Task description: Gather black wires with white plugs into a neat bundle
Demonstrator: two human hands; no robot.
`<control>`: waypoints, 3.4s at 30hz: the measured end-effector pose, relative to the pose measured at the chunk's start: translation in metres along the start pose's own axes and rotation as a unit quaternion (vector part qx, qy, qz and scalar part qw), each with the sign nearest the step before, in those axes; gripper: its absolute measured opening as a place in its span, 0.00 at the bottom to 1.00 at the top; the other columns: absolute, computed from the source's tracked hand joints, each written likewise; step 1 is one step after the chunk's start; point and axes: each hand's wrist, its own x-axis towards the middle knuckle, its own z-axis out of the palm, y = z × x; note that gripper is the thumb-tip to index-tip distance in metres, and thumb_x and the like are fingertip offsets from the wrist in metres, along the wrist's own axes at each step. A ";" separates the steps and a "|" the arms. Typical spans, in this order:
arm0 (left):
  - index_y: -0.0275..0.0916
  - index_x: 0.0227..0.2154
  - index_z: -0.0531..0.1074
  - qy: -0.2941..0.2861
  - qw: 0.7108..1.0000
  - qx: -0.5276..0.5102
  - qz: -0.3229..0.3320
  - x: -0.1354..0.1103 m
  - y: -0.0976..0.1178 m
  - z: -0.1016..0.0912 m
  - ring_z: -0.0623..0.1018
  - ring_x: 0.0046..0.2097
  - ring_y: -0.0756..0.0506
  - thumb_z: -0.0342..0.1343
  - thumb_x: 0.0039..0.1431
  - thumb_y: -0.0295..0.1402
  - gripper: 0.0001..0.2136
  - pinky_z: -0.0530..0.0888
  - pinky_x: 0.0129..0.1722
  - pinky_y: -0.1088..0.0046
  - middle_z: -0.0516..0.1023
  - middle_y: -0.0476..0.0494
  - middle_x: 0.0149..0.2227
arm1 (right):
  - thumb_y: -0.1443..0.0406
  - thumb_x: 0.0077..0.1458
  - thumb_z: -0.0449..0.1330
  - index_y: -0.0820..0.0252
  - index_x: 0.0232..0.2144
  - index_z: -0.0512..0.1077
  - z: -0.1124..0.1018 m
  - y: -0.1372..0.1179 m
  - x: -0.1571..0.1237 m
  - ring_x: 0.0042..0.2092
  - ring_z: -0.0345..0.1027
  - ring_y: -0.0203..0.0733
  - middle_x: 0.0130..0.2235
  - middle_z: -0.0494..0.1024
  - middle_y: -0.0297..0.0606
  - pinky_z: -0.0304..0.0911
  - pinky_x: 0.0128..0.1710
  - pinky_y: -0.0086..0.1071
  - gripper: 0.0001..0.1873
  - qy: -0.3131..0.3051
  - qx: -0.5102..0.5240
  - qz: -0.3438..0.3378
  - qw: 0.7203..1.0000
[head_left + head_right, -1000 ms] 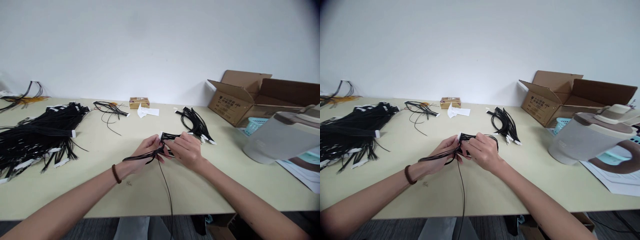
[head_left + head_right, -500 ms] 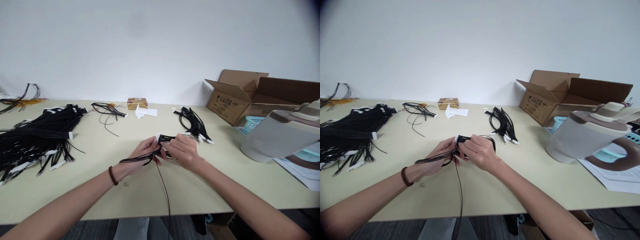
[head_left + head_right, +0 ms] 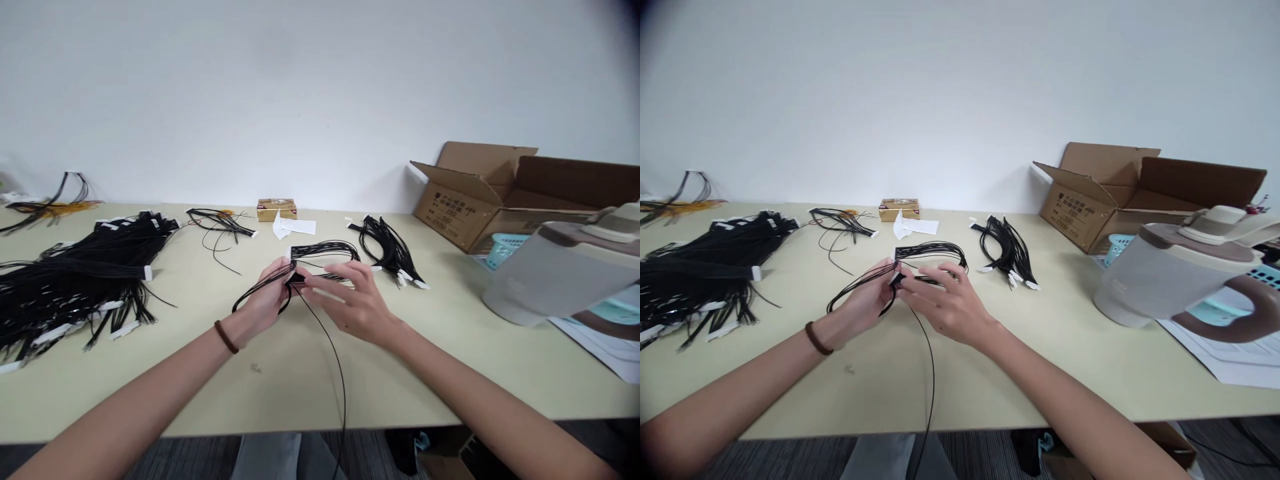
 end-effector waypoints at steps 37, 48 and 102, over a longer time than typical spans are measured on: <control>0.35 0.28 0.66 -0.015 0.995 0.076 0.064 0.000 -0.010 0.002 0.75 0.34 0.49 0.49 0.55 0.43 0.14 0.72 0.39 0.68 0.74 0.44 0.32 | 0.72 0.51 0.56 0.61 0.26 0.68 0.003 -0.008 0.003 0.21 0.57 0.27 0.18 0.67 0.28 0.54 0.24 0.24 0.04 0.087 0.030 0.160 0.983; 0.35 0.28 0.66 -0.020 0.994 0.085 0.069 0.000 -0.012 0.004 0.75 0.35 0.49 0.46 0.56 0.44 0.15 0.73 0.38 0.68 0.74 0.43 0.34 | 0.71 0.52 0.55 0.61 0.25 0.67 0.006 -0.010 0.002 0.21 0.57 0.28 0.18 0.67 0.29 0.53 0.25 0.25 0.05 0.052 0.030 0.156 0.986; 0.36 0.26 0.63 -0.102 0.984 0.144 0.031 -0.009 -0.011 0.010 0.70 0.30 0.50 0.47 0.54 0.47 0.16 0.71 0.35 0.69 0.68 0.48 0.29 | 0.72 0.55 0.51 0.61 0.29 0.64 0.001 -0.008 0.004 0.22 0.60 0.27 0.22 0.70 0.29 0.51 0.22 0.25 0.05 0.027 0.023 0.123 0.992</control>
